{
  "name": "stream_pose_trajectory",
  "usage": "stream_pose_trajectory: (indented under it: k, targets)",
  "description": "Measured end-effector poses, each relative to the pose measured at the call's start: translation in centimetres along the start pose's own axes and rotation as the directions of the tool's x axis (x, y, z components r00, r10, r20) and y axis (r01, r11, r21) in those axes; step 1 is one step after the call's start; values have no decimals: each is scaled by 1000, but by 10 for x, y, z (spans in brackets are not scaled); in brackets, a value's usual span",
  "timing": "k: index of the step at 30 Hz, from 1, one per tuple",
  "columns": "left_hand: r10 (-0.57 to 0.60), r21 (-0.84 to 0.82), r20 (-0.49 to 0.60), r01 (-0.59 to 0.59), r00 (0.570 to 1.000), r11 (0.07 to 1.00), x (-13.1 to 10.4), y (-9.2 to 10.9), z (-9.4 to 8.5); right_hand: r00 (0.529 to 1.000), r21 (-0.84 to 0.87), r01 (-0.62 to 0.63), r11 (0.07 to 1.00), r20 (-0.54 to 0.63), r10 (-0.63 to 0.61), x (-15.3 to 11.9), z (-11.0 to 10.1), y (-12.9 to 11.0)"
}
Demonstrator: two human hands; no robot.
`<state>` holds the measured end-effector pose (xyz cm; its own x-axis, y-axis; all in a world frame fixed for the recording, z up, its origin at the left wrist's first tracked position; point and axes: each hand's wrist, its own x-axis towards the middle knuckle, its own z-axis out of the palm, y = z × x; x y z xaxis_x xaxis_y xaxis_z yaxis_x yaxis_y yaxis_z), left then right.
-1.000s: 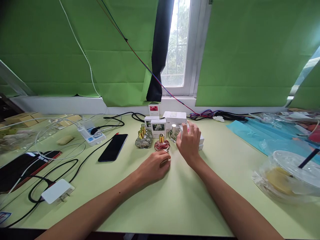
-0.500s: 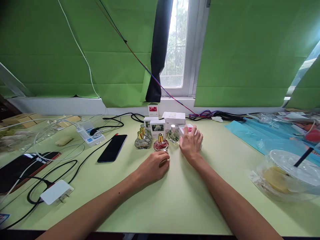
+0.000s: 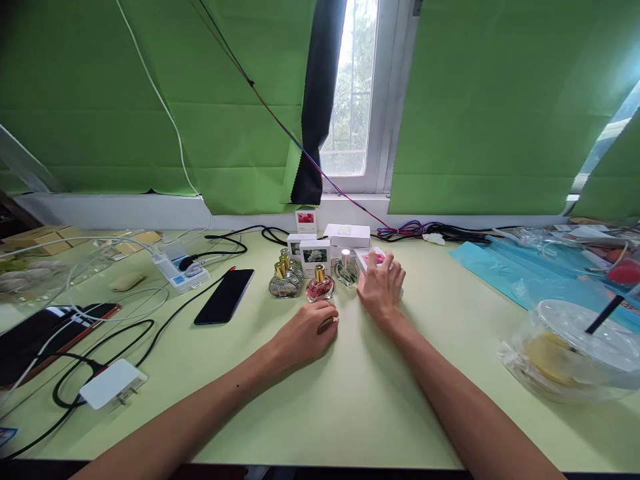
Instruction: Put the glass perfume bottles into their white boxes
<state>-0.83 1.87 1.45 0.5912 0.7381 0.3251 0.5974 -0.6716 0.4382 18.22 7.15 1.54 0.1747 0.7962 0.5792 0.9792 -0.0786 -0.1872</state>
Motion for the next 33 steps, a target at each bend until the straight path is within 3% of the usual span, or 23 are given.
stream_pose_trajectory:
  k: [23, 33]
  targets:
    - [-109, 33, -73, 111, 991, 993, 0, 5, -2, 997, 80, 36, 996, -75, -30, -5, -15, -14]
    - [-70, 12, -61, 71, 996, 997, 1, -1, -2, 989, 106, 52, 993, -145, -37, -5, -16, -14]
